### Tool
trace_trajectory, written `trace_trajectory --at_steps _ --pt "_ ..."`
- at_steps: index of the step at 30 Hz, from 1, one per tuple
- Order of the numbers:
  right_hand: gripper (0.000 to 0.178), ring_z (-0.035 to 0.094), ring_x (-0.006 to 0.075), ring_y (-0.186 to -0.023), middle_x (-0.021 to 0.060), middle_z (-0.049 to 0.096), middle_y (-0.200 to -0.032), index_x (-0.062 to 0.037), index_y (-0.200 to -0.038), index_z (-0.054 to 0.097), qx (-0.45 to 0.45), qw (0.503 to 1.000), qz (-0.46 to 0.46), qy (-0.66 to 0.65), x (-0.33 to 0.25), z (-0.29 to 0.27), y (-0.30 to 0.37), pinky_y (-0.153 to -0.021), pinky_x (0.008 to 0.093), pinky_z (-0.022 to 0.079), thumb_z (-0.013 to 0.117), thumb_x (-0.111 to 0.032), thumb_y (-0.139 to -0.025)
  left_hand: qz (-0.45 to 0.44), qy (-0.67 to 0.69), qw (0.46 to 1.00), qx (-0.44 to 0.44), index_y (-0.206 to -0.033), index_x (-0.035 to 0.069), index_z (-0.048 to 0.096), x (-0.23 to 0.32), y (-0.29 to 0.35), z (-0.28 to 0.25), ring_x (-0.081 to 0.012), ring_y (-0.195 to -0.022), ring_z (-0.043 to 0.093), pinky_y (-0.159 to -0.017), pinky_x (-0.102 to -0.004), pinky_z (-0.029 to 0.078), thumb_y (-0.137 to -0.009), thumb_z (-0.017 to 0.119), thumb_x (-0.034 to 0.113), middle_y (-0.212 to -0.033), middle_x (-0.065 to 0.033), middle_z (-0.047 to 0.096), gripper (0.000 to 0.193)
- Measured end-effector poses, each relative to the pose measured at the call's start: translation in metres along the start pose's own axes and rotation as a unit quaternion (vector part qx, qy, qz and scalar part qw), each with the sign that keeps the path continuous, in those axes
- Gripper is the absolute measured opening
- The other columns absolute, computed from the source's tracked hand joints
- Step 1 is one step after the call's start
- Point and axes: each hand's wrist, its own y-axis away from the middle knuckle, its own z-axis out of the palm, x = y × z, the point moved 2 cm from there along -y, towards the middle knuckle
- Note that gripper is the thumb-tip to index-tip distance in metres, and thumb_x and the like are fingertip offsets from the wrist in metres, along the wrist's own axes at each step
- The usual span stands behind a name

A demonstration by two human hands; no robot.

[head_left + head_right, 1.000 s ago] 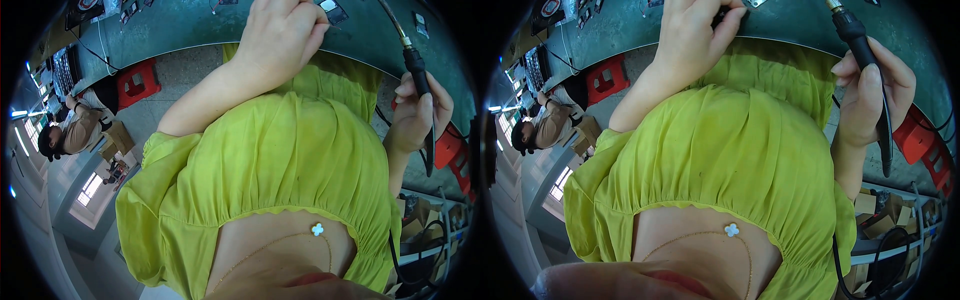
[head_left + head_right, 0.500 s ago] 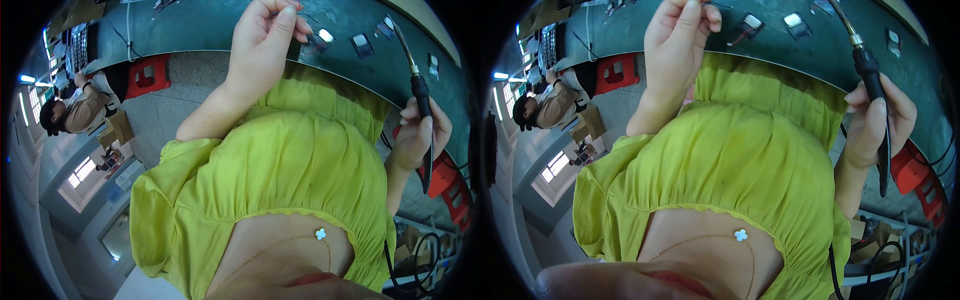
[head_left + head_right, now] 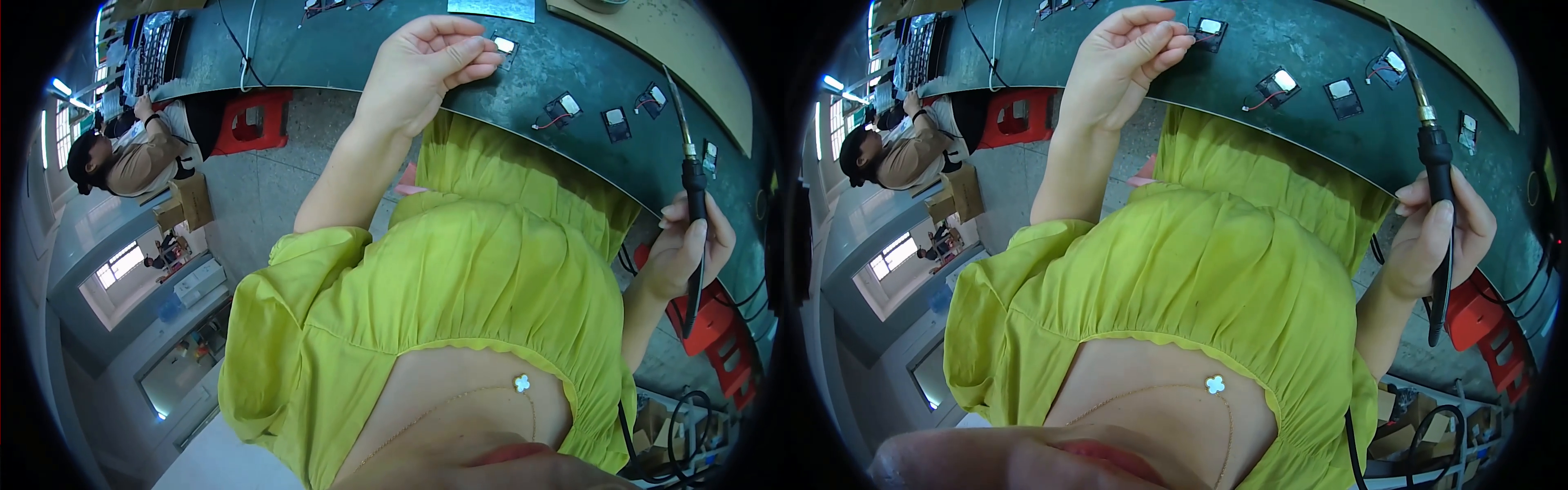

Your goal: Solder small electronic components onto circuit boards and organize them in a tray.

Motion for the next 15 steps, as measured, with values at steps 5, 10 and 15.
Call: trace_trajectory --at_steps 5,10,15 --pt "0.025 0.051 0.0153 -0.056 0.0146 0.055 -0.067 0.0018 -0.103 0.050 0.009 1.000 0.017 0.009 0.011 0.007 0.004 -0.051 0.0209 0.041 0.041 -0.006 -0.081 0.079 -0.018 0.997 0.001 -0.090 0.003 0.049 -0.009 -0.012 -0.036 -0.0152 -0.060 0.050 -0.056 -0.0238 0.044 -0.088 0.051 0.003 -0.077 -0.0077 0.055 0.003" --pt "0.025 0.051 0.0152 -0.056 0.0145 0.055 -0.067 0.0017 -0.102 0.051 0.016 1.000 0.022 -0.001 0.015 0.015 0.008 -0.051 0.0207 0.041 0.041 -0.005 -0.080 0.189 -0.039 0.981 -0.005 -0.096 0.002 0.051 -0.016 -0.017 -0.057 -0.0109 -0.052 0.048 -0.050 -0.0175 0.041 -0.091 0.050 0.008 -0.071 -0.0043 0.054 0.008" --pt "0.025 0.051 0.0147 -0.055 0.0140 0.055 -0.068 0.0018 -0.101 0.050 0.020 0.999 0.028 -0.007 0.030 0.004 0.014 -0.051 0.0206 0.041 0.041 -0.003 -0.078 0.376 -0.067 0.924 -0.032 -0.096 0.003 0.050 -0.005 -0.021 -0.023 -0.0095 -0.053 0.048 -0.051 -0.0156 0.040 -0.092 0.049 0.008 -0.070 -0.0041 0.054 0.007"
